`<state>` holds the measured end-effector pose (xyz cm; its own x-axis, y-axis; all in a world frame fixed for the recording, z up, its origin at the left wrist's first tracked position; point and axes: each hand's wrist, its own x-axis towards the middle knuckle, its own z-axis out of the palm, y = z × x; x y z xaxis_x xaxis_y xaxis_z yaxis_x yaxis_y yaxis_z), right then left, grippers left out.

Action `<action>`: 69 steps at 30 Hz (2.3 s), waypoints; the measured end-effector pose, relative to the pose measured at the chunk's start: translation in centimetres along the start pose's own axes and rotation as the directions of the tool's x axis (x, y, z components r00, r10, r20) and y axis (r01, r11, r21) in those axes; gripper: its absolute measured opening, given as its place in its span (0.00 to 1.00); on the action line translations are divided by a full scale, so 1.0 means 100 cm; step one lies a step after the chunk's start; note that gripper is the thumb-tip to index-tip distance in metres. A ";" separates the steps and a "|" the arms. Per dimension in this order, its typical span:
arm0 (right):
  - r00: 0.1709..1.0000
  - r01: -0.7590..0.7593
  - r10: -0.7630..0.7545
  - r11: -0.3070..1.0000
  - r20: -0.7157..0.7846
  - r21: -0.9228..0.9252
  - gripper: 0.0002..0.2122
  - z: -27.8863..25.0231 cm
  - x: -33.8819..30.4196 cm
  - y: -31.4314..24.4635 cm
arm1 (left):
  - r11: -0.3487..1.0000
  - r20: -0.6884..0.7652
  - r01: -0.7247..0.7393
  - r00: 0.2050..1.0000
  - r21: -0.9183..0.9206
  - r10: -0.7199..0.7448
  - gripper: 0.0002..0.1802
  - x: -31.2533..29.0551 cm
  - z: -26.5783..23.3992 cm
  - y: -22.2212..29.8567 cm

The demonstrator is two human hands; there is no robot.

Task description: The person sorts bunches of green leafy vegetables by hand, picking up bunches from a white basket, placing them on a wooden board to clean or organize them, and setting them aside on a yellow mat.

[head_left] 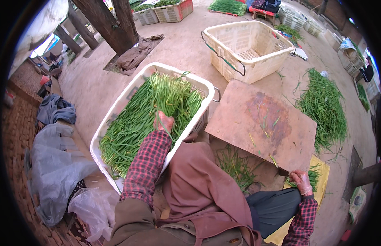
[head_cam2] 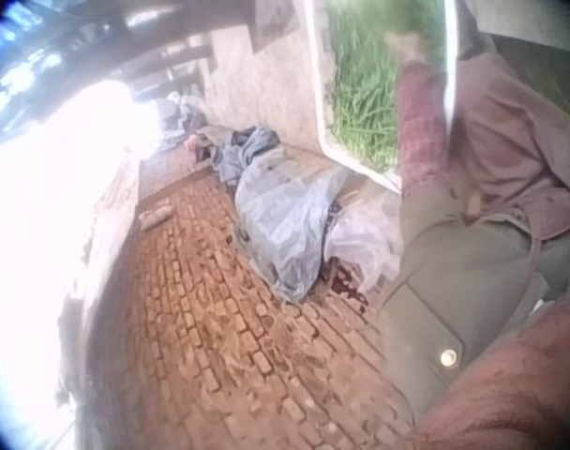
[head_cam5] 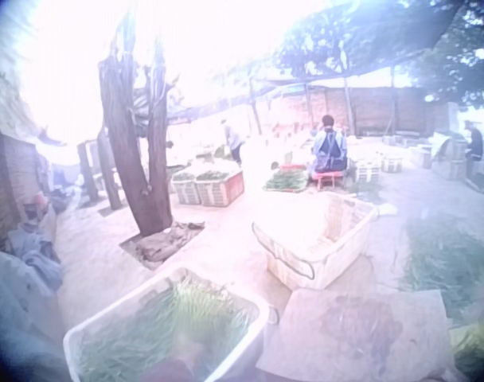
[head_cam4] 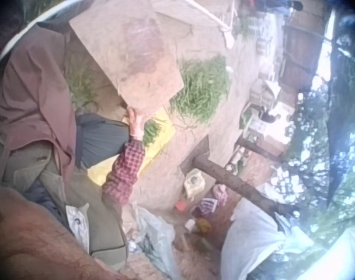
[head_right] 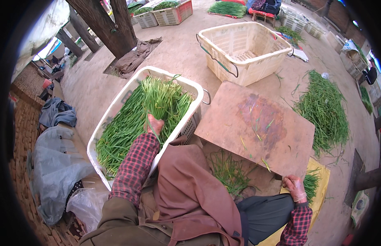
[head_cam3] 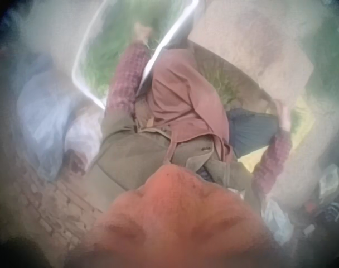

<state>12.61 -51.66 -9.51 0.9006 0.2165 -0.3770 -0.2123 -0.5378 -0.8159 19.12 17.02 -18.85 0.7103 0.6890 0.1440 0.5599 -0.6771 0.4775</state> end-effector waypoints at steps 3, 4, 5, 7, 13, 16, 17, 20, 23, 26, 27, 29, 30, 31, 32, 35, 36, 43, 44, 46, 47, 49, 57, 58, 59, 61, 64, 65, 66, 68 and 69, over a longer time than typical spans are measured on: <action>0.998 0.062 -0.064 0.994 -0.018 -0.092 0.09 0.005 0.006 -0.008 | 0.780 0.043 -0.102 0.986 -0.618 0.162 0.32 0.021 -0.014 -0.046; 0.995 0.073 -0.081 0.987 -0.054 -0.141 0.09 0.003 0.003 -0.014 | 0.684 0.088 -0.052 0.982 -0.727 0.168 0.31 0.019 -0.020 -0.030; 0.990 0.092 -0.108 0.981 -0.088 -0.172 0.09 0.002 0.002 -0.022 | 0.576 0.131 0.005 0.975 -0.818 0.177 0.29 0.015 -0.030 -0.019; 0.975 0.152 -0.182 0.965 -0.128 -0.215 0.09 0.014 0.009 -0.049 | 0.626 0.155 0.053 0.982 -0.778 0.110 0.23 0.010 -0.068 -0.015; 0.953 -0.029 -0.122 0.875 0.278 0.483 0.18 0.099 0.054 -0.167 | 0.546 -0.066 -0.124 0.990 -0.829 0.124 0.27 -0.015 -0.129 -0.007; 0.775 -0.337 -0.203 0.668 0.598 0.664 0.31 0.151 0.089 -0.206 | 0.651 -0.119 -0.277 0.953 -0.707 0.277 0.31 -0.037 -0.155 0.018; 0.717 -0.429 -0.231 0.598 0.658 0.677 0.33 0.167 0.101 -0.220 | 0.693 -0.098 -0.338 0.927 -0.637 0.362 0.33 -0.041 -0.158 0.020; 0.506 -0.639 -0.405 0.417 0.761 0.647 0.36 0.196 0.133 -0.239 | 0.577 -0.182 -0.691 0.696 -0.436 0.695 0.39 -0.072 -0.187 0.075; 0.633 -0.488 -0.456 0.392 0.625 0.780 0.33 0.198 0.126 -0.254 | 0.301 -0.284 -0.950 0.313 -0.087 0.906 0.39 -0.083 -0.200 0.120; 0.887 0.035 -0.400 0.557 0.231 0.830 0.29 0.170 0.117 -0.212 | -0.011 -0.173 -0.993 -0.031 0.114 0.984 0.29 -0.088 -0.188 0.168; 0.906 0.084 -0.384 0.577 0.180 0.812 0.28 0.159 0.117 -0.195 | -0.074 -0.121 -0.996 -0.079 0.043 0.989 0.28 -0.091 -0.187 0.184; 0.940 0.119 -0.328 0.571 0.093 0.812 0.26 0.131 0.113 -0.160 | -0.175 -0.118 -0.984 -0.177 0.022 0.977 0.26 -0.089 -0.170 0.221; 0.951 0.102 -0.301 0.539 0.078 0.836 0.26 0.119 0.111 -0.142 | -0.216 -0.130 -0.976 -0.219 0.041 0.967 0.25 -0.087 -0.157 0.236; 0.961 0.088 -0.270 0.503 0.059 0.860 0.25 0.106 0.109 -0.123 | -0.254 -0.148 -0.966 -0.259 0.055 0.954 0.23 -0.084 -0.138 0.249; 0.966 0.051 -0.249 0.440 0.067 0.897 0.24 0.098 0.112 -0.103 | -0.281 -0.188 -0.957 -0.290 0.071 0.939 0.22 -0.081 -0.118 0.261; 0.962 -0.011 -0.264 0.191 0.062 0.982 0.21 0.061 0.111 -0.052 | -0.314 -0.240 -0.945 -0.328 0.094 0.914 0.23 -0.079 -0.079 0.304; 0.956 -0.024 -0.285 0.160 0.069 0.987 0.20 0.052 0.115 -0.046 | -0.280 -0.234 -0.957 -0.289 0.070 0.928 0.24 -0.077 -0.060 0.306; 0.947 0.313 -0.256 0.874 -0.196 0.372 0.31 0.092 0.139 -0.084 | 0.151 0.099 -0.981 0.163 0.122 0.982 0.29 -0.090 0.081 0.284; 0.931 0.331 -0.279 0.918 -0.238 0.220 0.34 0.106 0.140 -0.085 | 0.098 0.259 -0.967 0.159 0.235 0.953 0.30 -0.088 0.100 0.262; 0.919 0.356 -0.290 0.902 -0.267 0.246 0.35 0.108 0.148 -0.064 | 0.068 0.325 -0.974 0.137 0.215 0.936 0.28 -0.100 0.097 0.258; 0.933 0.340 -0.263 0.864 -0.245 0.371 0.35 0.108 0.150 -0.060 | 0.079 0.360 -0.971 0.158 0.226 0.919 0.27 -0.099 0.091 0.252; 0.936 0.315 -0.225 0.877 -0.270 0.362 0.34 0.101 0.150 -0.043 | 0.146 0.305 -0.976 0.190 0.163 0.933 0.22 -0.099 0.058 0.250; 0.902 0.151 -0.006 0.941 -0.432 0.303 0.30 0.059 0.104 -0.070 | 0.704 0.052 -0.702 0.703 -0.111 0.709 0.08 -0.016 -0.093 0.119; 0.897 0.163 -0.040 0.956 -0.441 0.244 0.29 0.055 0.098 -0.073 | 0.763 0.115 -0.644 0.755 -0.056 0.646 0.07 -0.003 -0.099 0.099; 0.892 0.177 -0.079 0.967 -0.445 0.183 0.27 0.052 0.094 -0.077 | 0.819 0.220 -0.573 0.795 -0.032 0.564 0.09 0.005 -0.098 0.079; 0.899 0.209 -0.135 0.969 -0.416 0.136 0.24 0.050 0.082 -0.086 | 0.895 0.349 -0.425 0.825 -0.136 0.444 0.09 0.010 -0.081 0.058; 0.924 0.249 -0.176 0.951 -0.341 0.185 0.19 0.061 0.062 -0.108 | 0.859 0.319 -0.510 0.808 -0.046 0.496 0.15 -0.004 -0.053 0.066; 0.936 0.230 -0.168 0.958 -0.310 0.174 0.19 0.065 0.054 -0.114 | 0.870 0.307 -0.493 0.826 -0.010 0.472 0.16 -0.006 -0.041 0.069; 0.946 0.214 -0.163 0.963 -0.282 0.161 0.18 0.067 0.045 -0.119 | 0.879 0.291 -0.476 0.845 0.025 0.449 0.16 -0.007 -0.027 0.072; 0.949 0.210 -0.174 0.971 -0.262 0.118 0.15 0.074 0.034 -0.123 | 0.890 0.386 -0.449 0.838 0.085 0.386 0.16 -0.001 -0.009 0.075; 0.953 0.195 -0.153 0.970 -0.261 0.143 0.15 0.073 0.031 -0.118 | 0.887 0.373 -0.454 0.841 0.088 0.393 0.15 0.001 0.003 0.072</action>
<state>15.19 -38.72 -4.22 0.9898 0.0764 -0.1201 -0.0845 -0.3634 -0.9278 23.39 12.16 -15.66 0.9762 0.2165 -0.0140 0.2116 -0.9360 0.2814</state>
